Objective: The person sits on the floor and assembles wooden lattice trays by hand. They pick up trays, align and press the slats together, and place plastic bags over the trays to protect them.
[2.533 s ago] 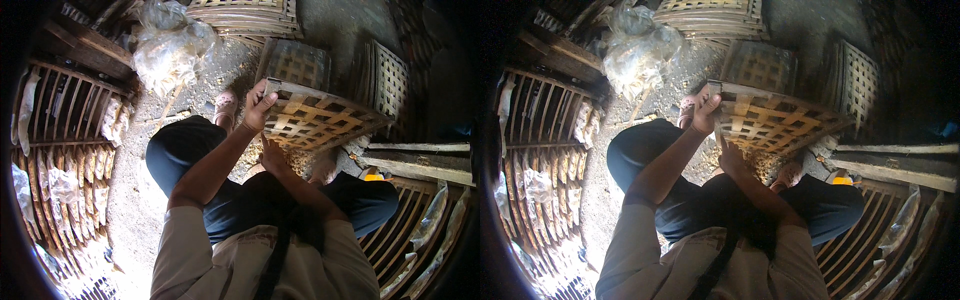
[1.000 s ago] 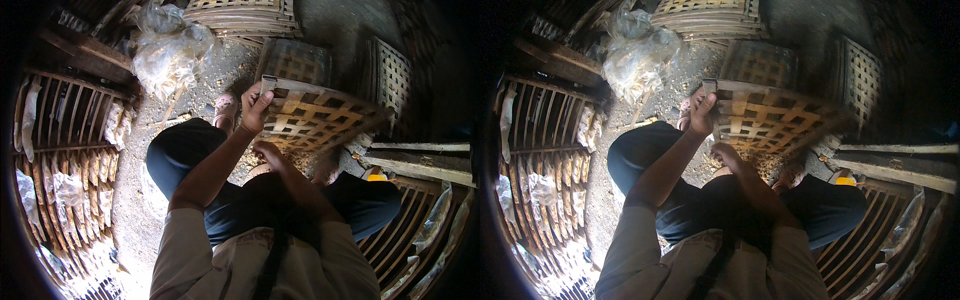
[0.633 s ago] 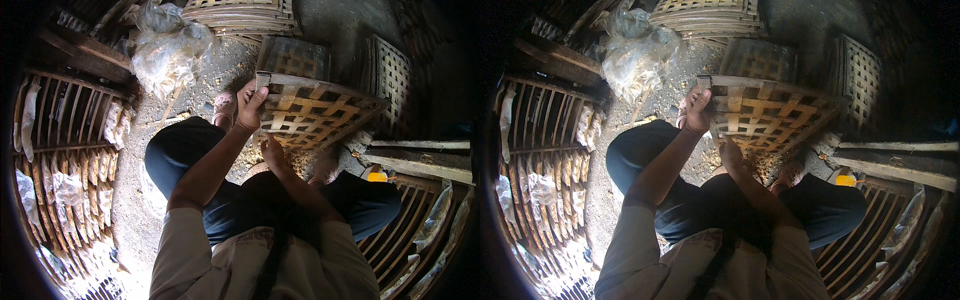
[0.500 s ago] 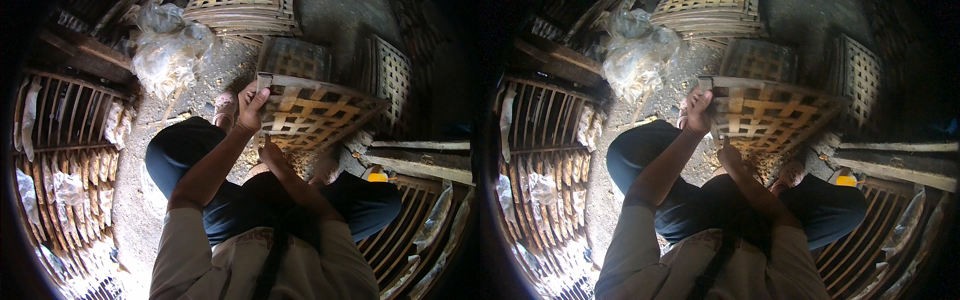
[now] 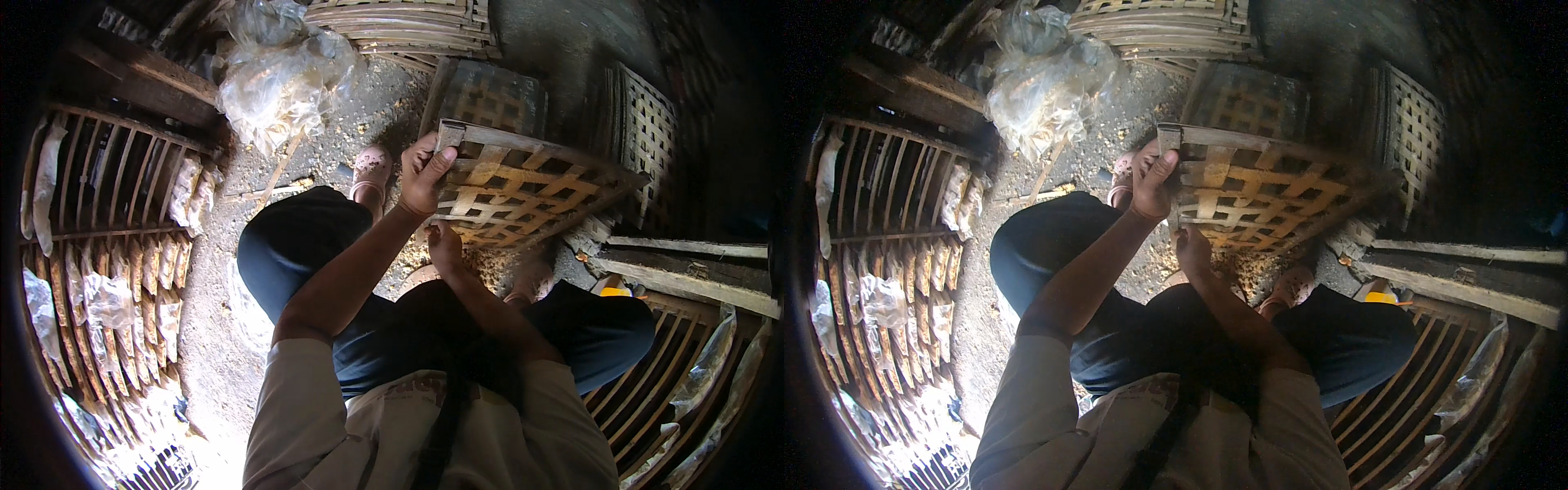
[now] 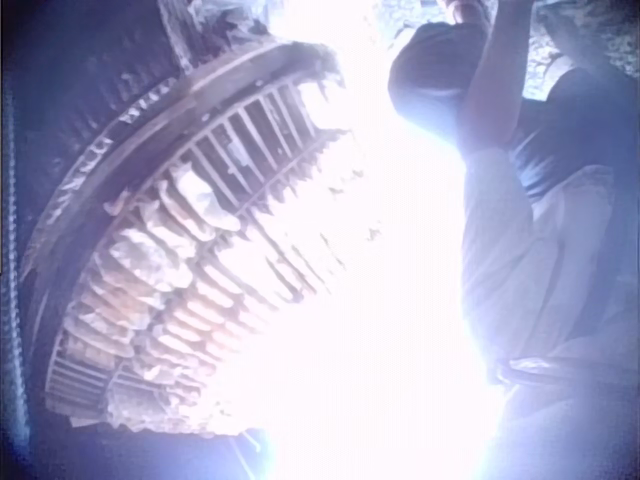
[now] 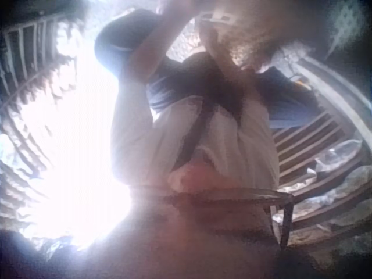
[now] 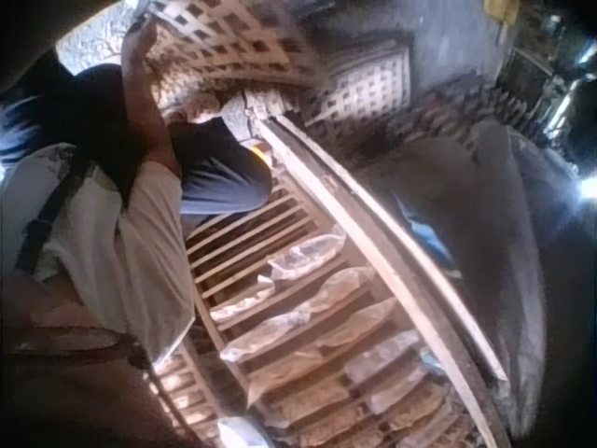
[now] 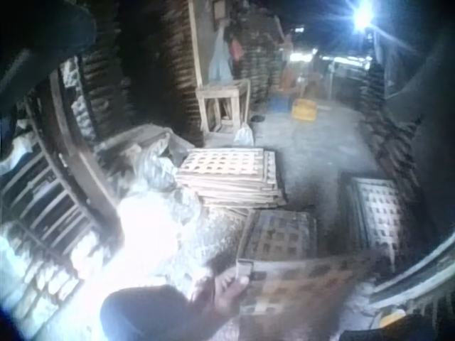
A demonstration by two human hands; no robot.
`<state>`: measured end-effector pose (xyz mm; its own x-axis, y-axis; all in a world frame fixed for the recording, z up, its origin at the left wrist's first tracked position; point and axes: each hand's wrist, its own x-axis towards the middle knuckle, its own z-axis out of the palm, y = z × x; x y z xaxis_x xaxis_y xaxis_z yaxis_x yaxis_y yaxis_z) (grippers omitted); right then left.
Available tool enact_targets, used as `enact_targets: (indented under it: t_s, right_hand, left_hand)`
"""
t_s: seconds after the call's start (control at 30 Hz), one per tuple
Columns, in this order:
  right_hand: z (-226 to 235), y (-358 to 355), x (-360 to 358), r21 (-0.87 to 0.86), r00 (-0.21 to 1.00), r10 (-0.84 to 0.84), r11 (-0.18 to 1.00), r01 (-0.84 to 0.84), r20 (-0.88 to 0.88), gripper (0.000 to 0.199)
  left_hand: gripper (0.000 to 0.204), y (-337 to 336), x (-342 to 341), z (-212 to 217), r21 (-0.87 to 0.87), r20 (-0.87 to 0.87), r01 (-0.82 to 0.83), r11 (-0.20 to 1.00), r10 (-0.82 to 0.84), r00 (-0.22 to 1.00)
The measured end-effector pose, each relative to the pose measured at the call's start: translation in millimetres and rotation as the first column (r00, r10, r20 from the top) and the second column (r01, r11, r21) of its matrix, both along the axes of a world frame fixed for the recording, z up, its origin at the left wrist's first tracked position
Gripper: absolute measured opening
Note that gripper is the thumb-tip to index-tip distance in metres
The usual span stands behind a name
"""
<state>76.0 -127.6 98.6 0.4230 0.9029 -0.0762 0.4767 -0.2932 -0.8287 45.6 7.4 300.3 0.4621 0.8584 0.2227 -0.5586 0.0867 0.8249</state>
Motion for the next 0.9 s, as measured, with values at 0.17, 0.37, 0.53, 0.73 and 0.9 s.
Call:
enact_targets:
  t_s: [0.17,0.37,0.53,0.73,0.9]
  right_hand:
    - [58.2,7.6,1.9,-0.546,0.960,0.229,0.831,-0.105,0.163,0.036]
    - [32.3,5.4,6.4,-0.171,0.953,0.021,0.982,-0.076,-0.304,0.026]
    - [31.2,-2.4,-3.5,-0.283,0.817,-0.168,0.959,0.006,-0.551,0.026]
    - [49.8,-13.5,-5.5,-0.385,0.612,-0.332,0.922,0.048,-0.718,0.027]
    - [41.2,-18.3,-6.2,-0.448,0.592,-0.368,0.894,0.012,-0.717,0.052]
  left_hand:
    - [0.025,-3.4,-5.1,4.8,-0.018,-0.012,0.009,1.000,-0.009,1.000]
    - [0.024,-4.4,-5.0,2.7,-0.019,-0.032,-0.043,0.999,0.042,0.999]
    - [0.022,-4.7,-4.3,-0.5,-0.064,0.017,-0.063,0.996,0.065,0.998]
    - [0.019,-6.6,-8.8,-5.4,-0.105,0.014,-0.110,0.988,0.112,0.994]
    - [0.021,-18.3,-8.9,6.5,-0.058,-0.007,-0.119,0.991,0.119,0.993]
